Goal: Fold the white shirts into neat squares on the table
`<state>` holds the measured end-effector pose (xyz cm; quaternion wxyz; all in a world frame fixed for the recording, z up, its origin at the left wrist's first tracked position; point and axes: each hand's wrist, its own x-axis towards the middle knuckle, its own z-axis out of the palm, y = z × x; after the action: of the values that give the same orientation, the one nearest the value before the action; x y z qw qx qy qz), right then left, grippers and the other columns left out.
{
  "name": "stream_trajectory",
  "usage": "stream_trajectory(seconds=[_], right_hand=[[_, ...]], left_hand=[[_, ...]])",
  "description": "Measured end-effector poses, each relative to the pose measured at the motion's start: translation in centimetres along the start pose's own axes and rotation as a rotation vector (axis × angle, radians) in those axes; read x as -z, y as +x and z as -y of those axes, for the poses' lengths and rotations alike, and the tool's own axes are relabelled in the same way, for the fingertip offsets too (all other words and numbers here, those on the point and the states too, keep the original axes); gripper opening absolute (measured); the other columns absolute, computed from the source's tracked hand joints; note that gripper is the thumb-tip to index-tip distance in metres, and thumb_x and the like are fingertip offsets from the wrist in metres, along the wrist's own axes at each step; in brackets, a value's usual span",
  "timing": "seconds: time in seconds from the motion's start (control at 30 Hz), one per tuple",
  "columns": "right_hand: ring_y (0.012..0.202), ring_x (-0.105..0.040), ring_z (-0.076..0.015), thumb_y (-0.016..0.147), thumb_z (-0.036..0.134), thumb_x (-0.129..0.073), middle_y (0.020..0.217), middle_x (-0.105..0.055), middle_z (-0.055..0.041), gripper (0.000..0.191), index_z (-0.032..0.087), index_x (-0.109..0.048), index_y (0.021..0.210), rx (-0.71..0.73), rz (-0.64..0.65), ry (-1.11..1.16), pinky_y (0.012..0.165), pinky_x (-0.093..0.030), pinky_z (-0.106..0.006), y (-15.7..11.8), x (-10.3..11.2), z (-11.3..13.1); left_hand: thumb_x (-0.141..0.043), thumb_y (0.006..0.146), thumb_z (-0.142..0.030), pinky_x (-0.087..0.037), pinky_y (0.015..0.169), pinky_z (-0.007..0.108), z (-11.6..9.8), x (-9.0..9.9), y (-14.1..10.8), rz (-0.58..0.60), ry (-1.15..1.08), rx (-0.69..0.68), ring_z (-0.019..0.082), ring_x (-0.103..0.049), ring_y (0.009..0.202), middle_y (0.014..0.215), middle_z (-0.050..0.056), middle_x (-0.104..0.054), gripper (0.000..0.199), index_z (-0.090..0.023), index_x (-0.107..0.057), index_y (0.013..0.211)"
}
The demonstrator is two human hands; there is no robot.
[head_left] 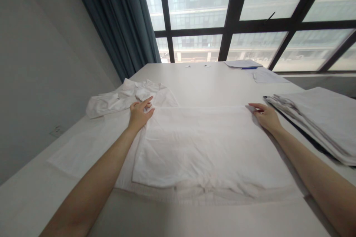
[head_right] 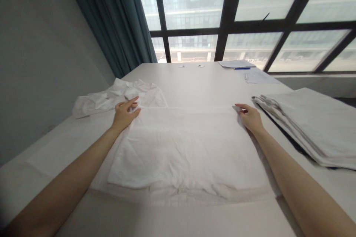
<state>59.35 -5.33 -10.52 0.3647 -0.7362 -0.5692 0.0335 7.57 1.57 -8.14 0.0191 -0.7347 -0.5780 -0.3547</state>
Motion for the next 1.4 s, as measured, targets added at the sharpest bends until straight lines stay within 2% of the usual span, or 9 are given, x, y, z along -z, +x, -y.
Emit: stream_trajectory(seconds=[0.1, 0.2, 0.33, 0.47, 0.57, 0.8, 1.13, 1.27, 1.4], right_hand=[[0.069, -0.065, -0.0239, 0.073, 0.031, -0.051, 0.081, -0.073, -0.0089, 0.045, 0.019, -0.074, 0.11, -0.009, 0.001, -0.01, 0.068, -0.049, -0.035, 0.0, 0.0, 0.0], [0.064, -0.063, -0.0229, 0.072, 0.029, -0.051, 0.078, -0.073, -0.0092, 0.048, 0.018, -0.073, 0.113, -0.027, -0.003, -0.02, 0.065, -0.049, -0.035, 0.0, 0.1, -0.1], [0.062, -0.062, -0.0221, 0.072, 0.029, -0.052, 0.076, -0.073, -0.0094, 0.049, 0.017, -0.073, 0.114, -0.042, -0.009, -0.032, 0.062, -0.048, -0.034, 0.0, 0.0, -0.2], [0.063, -0.063, -0.0222, 0.072, 0.031, -0.052, 0.077, -0.074, -0.0102, 0.048, 0.016, -0.074, 0.112, -0.049, -0.024, -0.041, 0.06, -0.048, -0.033, 0.1, -0.1, -0.3], [0.06, -0.061, -0.0212, 0.073, 0.031, -0.052, 0.077, -0.074, -0.0101, 0.047, 0.015, -0.074, 0.112, -0.051, -0.029, -0.044, 0.058, -0.047, -0.032, 0.1, -0.1, -0.4], [0.056, -0.06, -0.0202, 0.074, 0.031, -0.053, 0.075, -0.073, -0.0104, 0.046, 0.014, -0.074, 0.112, -0.065, -0.02, -0.063, 0.059, -0.046, -0.032, 0.1, -0.1, -0.3], [0.066, -0.063, -0.0233, 0.077, 0.033, -0.052, 0.075, -0.071, -0.0096, 0.041, 0.017, -0.074, 0.109, -0.044, -0.046, -0.118, 0.068, -0.048, -0.036, 0.3, -0.4, -0.8], [0.077, -0.064, -0.0243, 0.076, 0.029, -0.05, 0.095, -0.071, -0.0122, 0.041, 0.017, -0.072, 0.109, 0.006, -0.057, -0.136, 0.079, -0.049, -0.04, 0.4, -0.8, -1.1], [0.082, -0.063, -0.0229, 0.074, 0.02, -0.047, 0.118, -0.062, -0.0186, 0.044, 0.012, -0.067, 0.112, 0.072, -0.054, -0.13, 0.085, -0.049, -0.042, 0.7, -0.6, -1.3]], left_hand=[[-0.062, 0.077, -0.028, -0.036, 0.103, 0.037, 0.3, -0.2, 0.1, -0.018, -0.098, 0.065, 0.017, -0.065, 0.089, 0.088, 0.001, -0.07, 0.054, -0.021, -0.057, 0.13], [-0.061, 0.076, -0.03, -0.047, 0.088, 0.03, 0.7, -0.3, 0.1, -0.054, -0.248, 0.12, 0.015, -0.063, 0.08, 0.086, 0.0, -0.069, 0.058, -0.02, -0.055, 0.133], [-0.06, 0.074, -0.027, -0.049, 0.087, 0.028, 0.9, -0.4, 0.1, -0.101, -0.36, 0.153, 0.014, -0.062, 0.081, 0.085, 0.0, -0.066, 0.059, -0.018, -0.056, 0.132], [-0.059, 0.072, -0.022, -0.05, 0.084, 0.028, 0.9, -0.5, 0.3, -0.08, -0.361, 0.195, 0.015, -0.06, 0.077, 0.083, 0.002, -0.065, 0.054, -0.015, -0.06, 0.125], [-0.055, 0.072, -0.019, -0.05, 0.081, 0.028, 1.3, -0.8, 0.4, -0.068, -0.36, 0.171, 0.015, -0.057, 0.074, 0.082, 0.002, -0.062, 0.051, -0.014, -0.062, 0.122], [-0.048, 0.073, -0.017, -0.046, 0.089, 0.032, 2.3, -1.1, 0.5, -0.029, -0.301, 0.168, 0.017, -0.057, 0.082, 0.087, 0.003, -0.06, 0.054, -0.015, -0.06, 0.126], [-0.043, 0.07, -0.013, -0.04, 0.096, 0.036, 1.1, 0.0, 0.9, 0.061, -0.106, 0.279, 0.022, -0.06, 0.095, 0.095, 0.003, -0.069, 0.053, -0.021, -0.069, 0.116], [-0.043, 0.072, -0.011, -0.034, 0.1, 0.046, 0.3, 0.4, 1.2, 0.089, -0.042, 0.29, 0.027, -0.058, 0.102, 0.102, 0.007, -0.068, 0.047, -0.023, -0.074, 0.106], [-0.045, 0.071, -0.005, -0.031, 0.101, 0.053, -0.8, 1.4, 1.2, 0.162, 0.195, 0.229, 0.032, -0.052, 0.111, 0.108, 0.01, -0.062, 0.051, -0.026, -0.072, 0.109]])
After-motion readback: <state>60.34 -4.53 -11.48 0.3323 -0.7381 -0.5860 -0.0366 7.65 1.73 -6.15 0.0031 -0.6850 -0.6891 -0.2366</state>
